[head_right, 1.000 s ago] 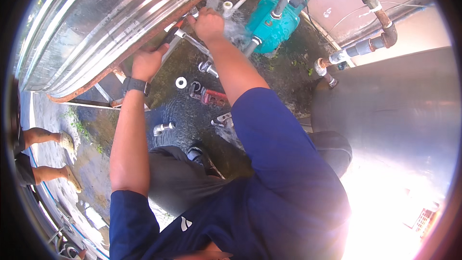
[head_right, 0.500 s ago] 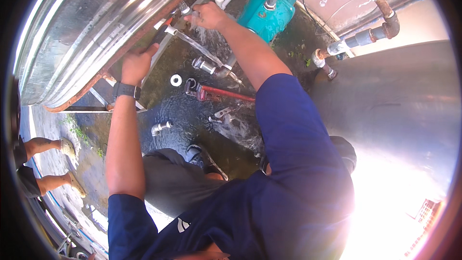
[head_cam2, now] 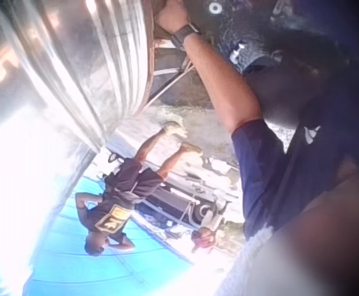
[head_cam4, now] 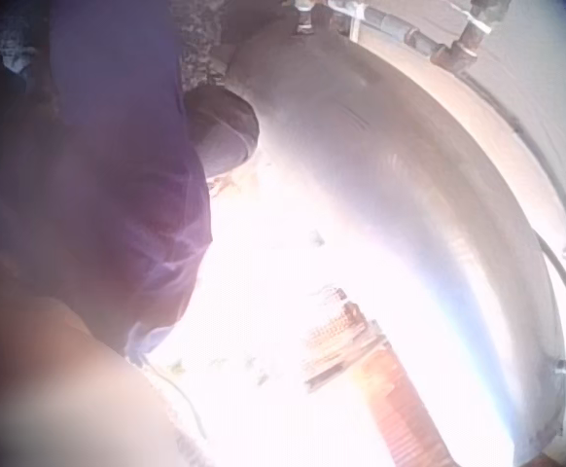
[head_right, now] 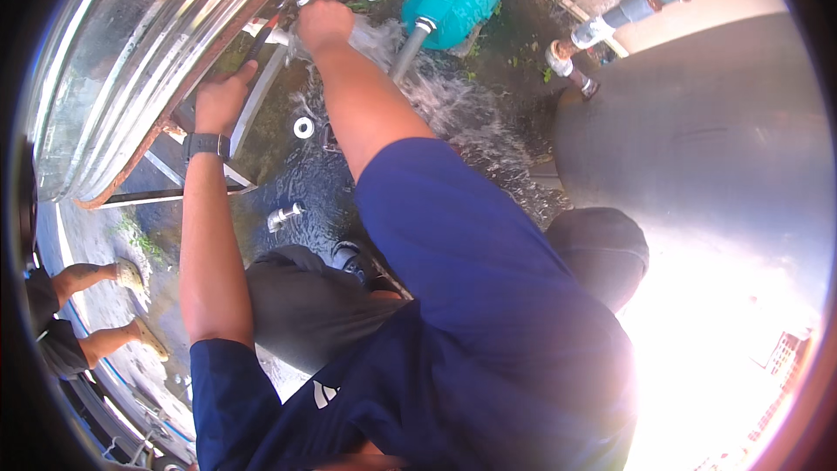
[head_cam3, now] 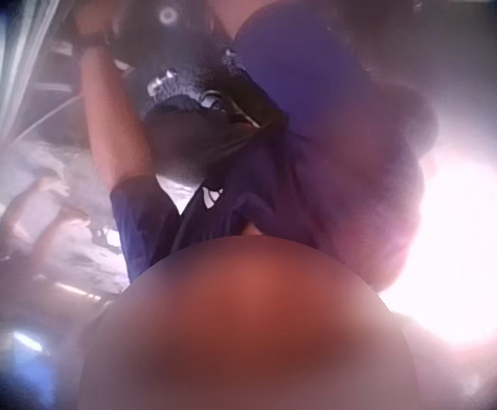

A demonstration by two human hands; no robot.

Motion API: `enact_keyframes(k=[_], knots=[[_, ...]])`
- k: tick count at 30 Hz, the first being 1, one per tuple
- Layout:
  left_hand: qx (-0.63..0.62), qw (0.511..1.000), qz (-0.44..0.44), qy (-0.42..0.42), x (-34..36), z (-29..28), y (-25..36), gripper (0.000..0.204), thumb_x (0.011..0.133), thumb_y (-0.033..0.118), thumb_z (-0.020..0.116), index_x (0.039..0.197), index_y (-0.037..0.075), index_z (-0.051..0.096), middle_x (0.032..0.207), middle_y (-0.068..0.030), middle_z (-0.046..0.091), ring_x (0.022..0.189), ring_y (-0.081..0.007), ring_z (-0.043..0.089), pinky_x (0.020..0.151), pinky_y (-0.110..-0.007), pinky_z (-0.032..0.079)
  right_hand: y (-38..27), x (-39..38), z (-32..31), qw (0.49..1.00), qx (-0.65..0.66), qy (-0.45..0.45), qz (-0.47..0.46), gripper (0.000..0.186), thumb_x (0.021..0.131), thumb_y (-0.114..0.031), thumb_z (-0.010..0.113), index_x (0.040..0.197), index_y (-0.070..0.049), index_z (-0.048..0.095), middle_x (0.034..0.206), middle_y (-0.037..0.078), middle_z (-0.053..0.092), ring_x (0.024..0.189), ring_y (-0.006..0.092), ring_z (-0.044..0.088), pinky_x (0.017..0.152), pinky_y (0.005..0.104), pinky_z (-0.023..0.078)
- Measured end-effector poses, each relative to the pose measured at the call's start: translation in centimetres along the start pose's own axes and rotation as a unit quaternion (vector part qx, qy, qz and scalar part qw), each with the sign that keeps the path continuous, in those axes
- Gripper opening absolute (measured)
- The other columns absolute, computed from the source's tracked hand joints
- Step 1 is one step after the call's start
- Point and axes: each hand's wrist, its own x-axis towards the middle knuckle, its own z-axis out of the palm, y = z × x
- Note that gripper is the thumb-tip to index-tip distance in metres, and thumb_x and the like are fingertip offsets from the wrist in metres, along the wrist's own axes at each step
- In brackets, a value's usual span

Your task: The person uses a pipe wrench to loosen and remove a pipe fitting from a water tank connection while water leaks onto the ground. They then apply sealant to the threads and reattach the fitting, tightening it with the wrench.

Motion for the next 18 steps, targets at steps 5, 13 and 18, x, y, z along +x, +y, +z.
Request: enact_keyframes(k=[5,13,18], knots=[[-0.016,1.0,-0.018,-0.015,-0.3,-0.4,0.4,0.062,0.081,0.057,0.07,0.1,-0.001,0.075,0.098,-0.0267,0.072,0.1,-0.0384,0.069,0.09,-0.042,0.05,1.9,2.2,-1.7,0.991,0.075,-0.111,-0.023,0.036,0.093,-0.037,0.06,0.113,-0.01,0.073,0.124,0.016,0.068,0.116,0.0312,0.065,0.093,0.0415,0.054],[-0.057,0.998,0.009,-0.011,-1.2,-0.8,1.4,0.055,0.083,0.049,0.07,0.105,-0.001,0.074,0.103,-0.0264,0.071,0.104,-0.0376,0.068,0.092,-0.04,0.049,5.1,6.0,1.5,0.876,0.413,-0.246,-0.037,0.061,0.087,-0.034,0.069,0.134,0.001,0.056,0.122,0.02,0.067,0.113,0.0311,0.064,0.097,0.0394,0.049],[-0.052,0.998,-0.031,0.001,-1.5,-0.5,1.1,0.058,0.082,0.054,0.07,0.104,0.001,0.075,0.098,-0.025,0.072,0.101,-0.0376,0.069,0.089,-0.042,0.05,4.8,4.7,3.4,0.902,0.401,-0.159,-0.022,0.057,0.087,-0.026,0.072,0.129,0.007,0.053,0.111,0.024,0.069,0.1,0.0335,0.068,0.089,0.0396,0.053]])
